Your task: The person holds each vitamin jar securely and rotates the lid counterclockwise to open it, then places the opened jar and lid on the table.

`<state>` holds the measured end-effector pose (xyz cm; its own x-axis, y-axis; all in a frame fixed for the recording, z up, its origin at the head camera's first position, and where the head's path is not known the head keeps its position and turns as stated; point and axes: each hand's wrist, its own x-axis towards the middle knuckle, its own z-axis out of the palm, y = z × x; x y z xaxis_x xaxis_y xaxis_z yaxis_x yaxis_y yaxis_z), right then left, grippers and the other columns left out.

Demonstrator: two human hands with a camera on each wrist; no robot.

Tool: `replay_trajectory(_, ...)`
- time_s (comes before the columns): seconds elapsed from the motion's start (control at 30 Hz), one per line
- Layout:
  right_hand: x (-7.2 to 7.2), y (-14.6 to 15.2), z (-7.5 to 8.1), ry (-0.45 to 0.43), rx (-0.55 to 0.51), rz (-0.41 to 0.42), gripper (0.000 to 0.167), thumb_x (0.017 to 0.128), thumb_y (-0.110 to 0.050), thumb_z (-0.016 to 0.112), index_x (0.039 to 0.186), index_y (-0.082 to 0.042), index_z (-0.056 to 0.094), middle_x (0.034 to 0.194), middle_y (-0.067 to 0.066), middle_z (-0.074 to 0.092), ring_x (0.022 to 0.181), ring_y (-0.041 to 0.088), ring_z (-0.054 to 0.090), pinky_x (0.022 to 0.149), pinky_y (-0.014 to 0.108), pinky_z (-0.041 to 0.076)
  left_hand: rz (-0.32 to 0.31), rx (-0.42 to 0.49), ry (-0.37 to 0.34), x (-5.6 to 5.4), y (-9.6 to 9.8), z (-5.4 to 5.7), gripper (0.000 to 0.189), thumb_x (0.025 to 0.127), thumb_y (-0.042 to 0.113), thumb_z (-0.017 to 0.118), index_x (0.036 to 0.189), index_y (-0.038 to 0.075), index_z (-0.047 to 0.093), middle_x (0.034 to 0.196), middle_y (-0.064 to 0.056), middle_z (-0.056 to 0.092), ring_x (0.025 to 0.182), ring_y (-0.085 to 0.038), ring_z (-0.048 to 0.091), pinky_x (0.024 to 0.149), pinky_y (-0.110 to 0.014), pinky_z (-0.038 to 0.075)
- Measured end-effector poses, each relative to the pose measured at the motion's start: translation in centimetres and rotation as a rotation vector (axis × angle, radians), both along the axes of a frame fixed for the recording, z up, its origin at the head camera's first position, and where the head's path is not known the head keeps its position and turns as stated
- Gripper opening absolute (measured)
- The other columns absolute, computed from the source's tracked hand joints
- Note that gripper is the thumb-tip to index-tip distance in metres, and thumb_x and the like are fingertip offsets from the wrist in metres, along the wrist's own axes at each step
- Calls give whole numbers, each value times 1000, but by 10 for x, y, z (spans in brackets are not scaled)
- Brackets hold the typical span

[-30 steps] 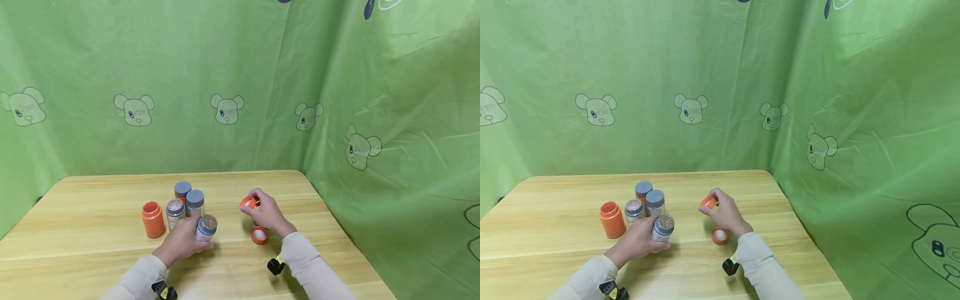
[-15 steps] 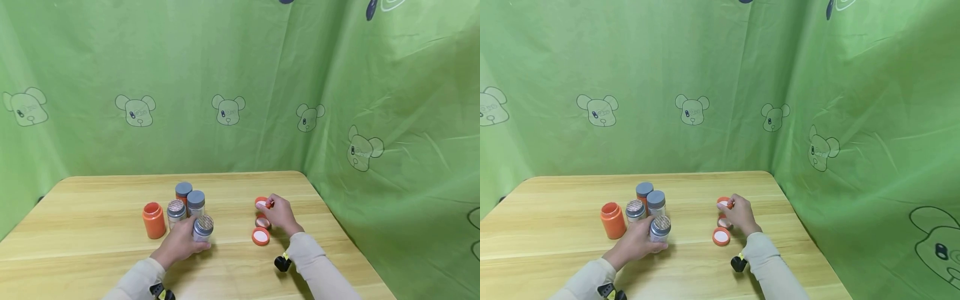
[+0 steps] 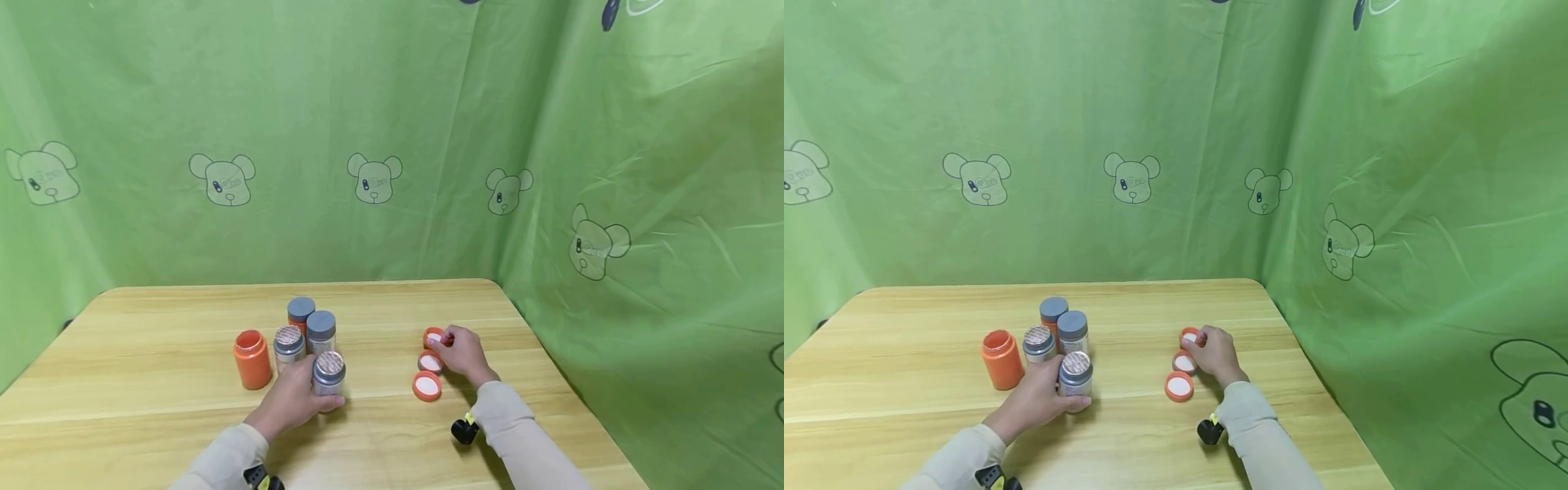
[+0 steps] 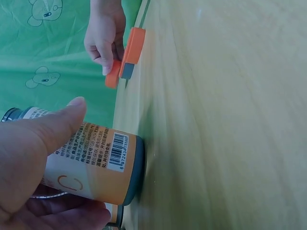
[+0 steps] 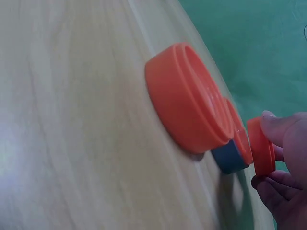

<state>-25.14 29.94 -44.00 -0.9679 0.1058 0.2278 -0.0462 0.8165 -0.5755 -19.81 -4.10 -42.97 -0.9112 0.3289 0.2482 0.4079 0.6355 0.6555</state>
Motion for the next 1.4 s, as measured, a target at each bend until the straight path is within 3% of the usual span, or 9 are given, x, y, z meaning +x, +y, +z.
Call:
replay_trajectory(0.23, 0, 3, -2, 4, 16, -2, 27, 87, -26, 73, 76, -9, 55, 73, 4, 53, 70, 21, 47, 65, 34, 39, 21, -14, -44, 1, -1, 2, 73, 65, 36, 89, 115, -4, 54, 99, -10, 64, 89, -21, 63, 82, -44, 51)
replay_trajectory(0.57, 0, 3, -7, -31, 30, -18, 29, 86, -26, 75, 75, -10, 54, 71, 4, 51, 68, 21, 46, 63, 32, 38, 60, 19, -102, 4, -1, 1, 87, 70, 34, 87, 132, -4, 41, 112, -18, 62, 99, -29, 62, 89, -49, 48)
replay_trajectory(0.83, -1, -1, -11, -55, 30, -8, 26, 87, -25, 74, 78, -9, 55, 72, 4, 52, 68, 20, 46, 62, 32, 38, 108, 1, -132, 4, -3, 3, 90, 69, 34, 88, 132, -5, 37, 112, -21, 61, 98, -32, 62, 87, -50, 49)
replay_trajectory(1.1, -1, -10, -8, -94, 3, -1, 22, 87, -25, 73, 84, -10, 58, 76, 4, 55, 66, 18, 52, 64, 31, 40, 160, -46, -140, 1, -6, 6, 89, 69, 37, 88, 129, -4, 37, 105, -23, 61, 87, -33, 64, 75, -48, 53)
replay_trajectory(1.23, -1, -13, -5, -110, -12, 3, 22, 88, -25, 73, 87, -9, 58, 80, 5, 55, 72, 20, 52, 65, 32, 40, 183, -55, -124, -1, -8, 6, 92, 70, 37, 87, 131, -6, 34, 107, -26, 61, 89, -38, 64, 77, -51, 52)
replay_trajectory(1.4, -2, -21, 3, -62, -9, -13, 23, 88, -25, 72, 91, -7, 59, 85, 10, 55, 76, 24, 49, 66, 34, 40, 212, -82, -105, -5, -12, 8, 94, 70, 36, 87, 132, -9, 33, 107, -29, 61, 91, -39, 65, 78, -52, 52)
